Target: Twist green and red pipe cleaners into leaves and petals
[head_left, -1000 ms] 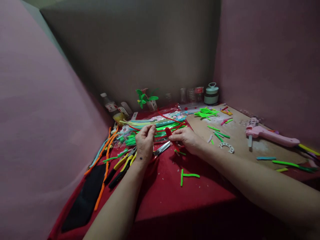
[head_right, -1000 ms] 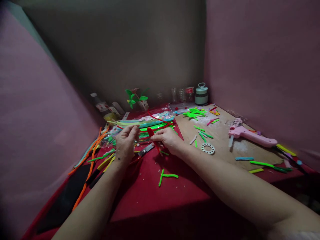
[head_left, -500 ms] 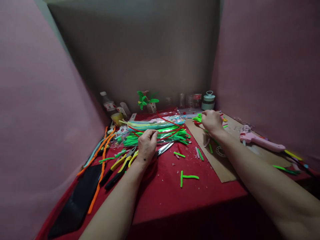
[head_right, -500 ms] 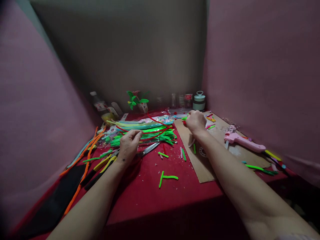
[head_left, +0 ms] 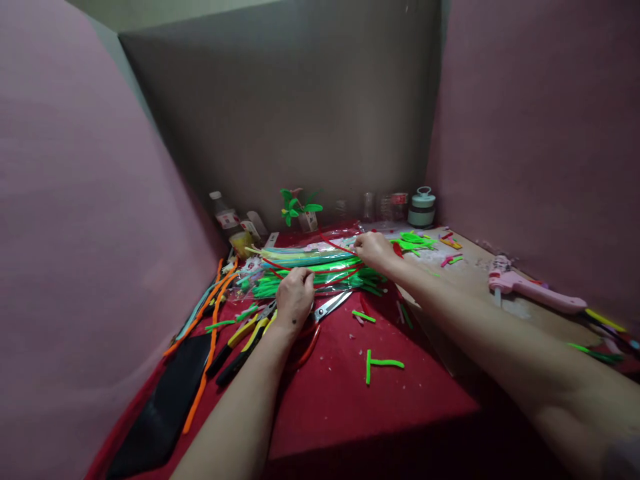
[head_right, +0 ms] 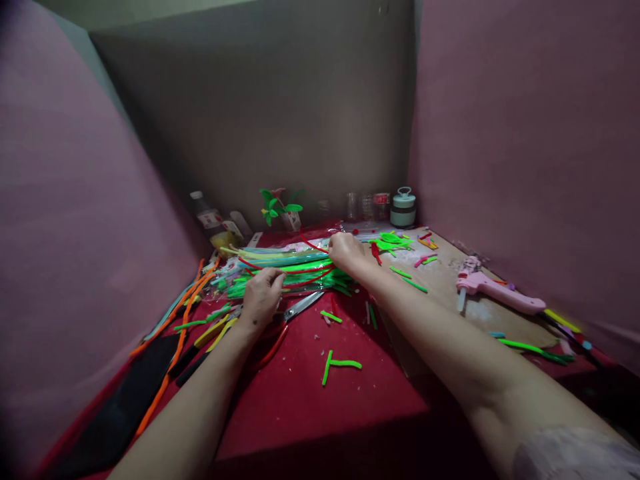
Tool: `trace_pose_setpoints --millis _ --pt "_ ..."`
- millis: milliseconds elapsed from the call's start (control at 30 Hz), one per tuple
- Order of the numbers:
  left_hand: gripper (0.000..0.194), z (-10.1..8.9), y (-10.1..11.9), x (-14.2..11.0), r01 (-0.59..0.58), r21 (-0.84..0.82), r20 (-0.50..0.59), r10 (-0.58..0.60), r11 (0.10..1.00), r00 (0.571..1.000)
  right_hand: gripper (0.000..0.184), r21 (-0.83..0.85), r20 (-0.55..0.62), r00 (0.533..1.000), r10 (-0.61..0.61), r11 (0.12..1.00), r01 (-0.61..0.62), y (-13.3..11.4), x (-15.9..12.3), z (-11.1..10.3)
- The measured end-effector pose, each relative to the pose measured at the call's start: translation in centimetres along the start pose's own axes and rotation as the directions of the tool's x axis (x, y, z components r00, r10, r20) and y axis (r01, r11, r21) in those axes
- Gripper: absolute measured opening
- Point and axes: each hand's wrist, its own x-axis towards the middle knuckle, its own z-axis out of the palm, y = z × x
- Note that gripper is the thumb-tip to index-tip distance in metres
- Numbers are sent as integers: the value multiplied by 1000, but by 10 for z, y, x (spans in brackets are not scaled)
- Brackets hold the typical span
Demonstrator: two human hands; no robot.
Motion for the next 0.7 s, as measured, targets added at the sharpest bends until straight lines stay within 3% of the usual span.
trace_pose_setpoints --millis 233,433,500,567,633,700 --pt "22 -4 4 -3 -32 152 46 26 988 999 30 -63 41 999 18 998 -16 -24 19 18" --pt "22 -5 5 -4 -50 133 44 44 990 998 30 -105 -43 999 22 994 -26 -15 12 7" --pt "20 -4 5 -3 -14 31 14 13 999 1000 28 -119 -161 987 -9 993 -11 -7 5 -2" --pt "15 -3 6 -1 78 -189 27 -74 979 997 28 -132 -285 958 -17 991 -21 1 -7 -12" --pt "12 -4 10 -1 181 -405 111 -148 896 983 28 -133 -368 930 10 989 -63 8 -23 -20" --pt "15 -6 17 -1 317 -587 270 -189 745 944 26 -122 -450 893 -13 991 -47 13 -40 -23"
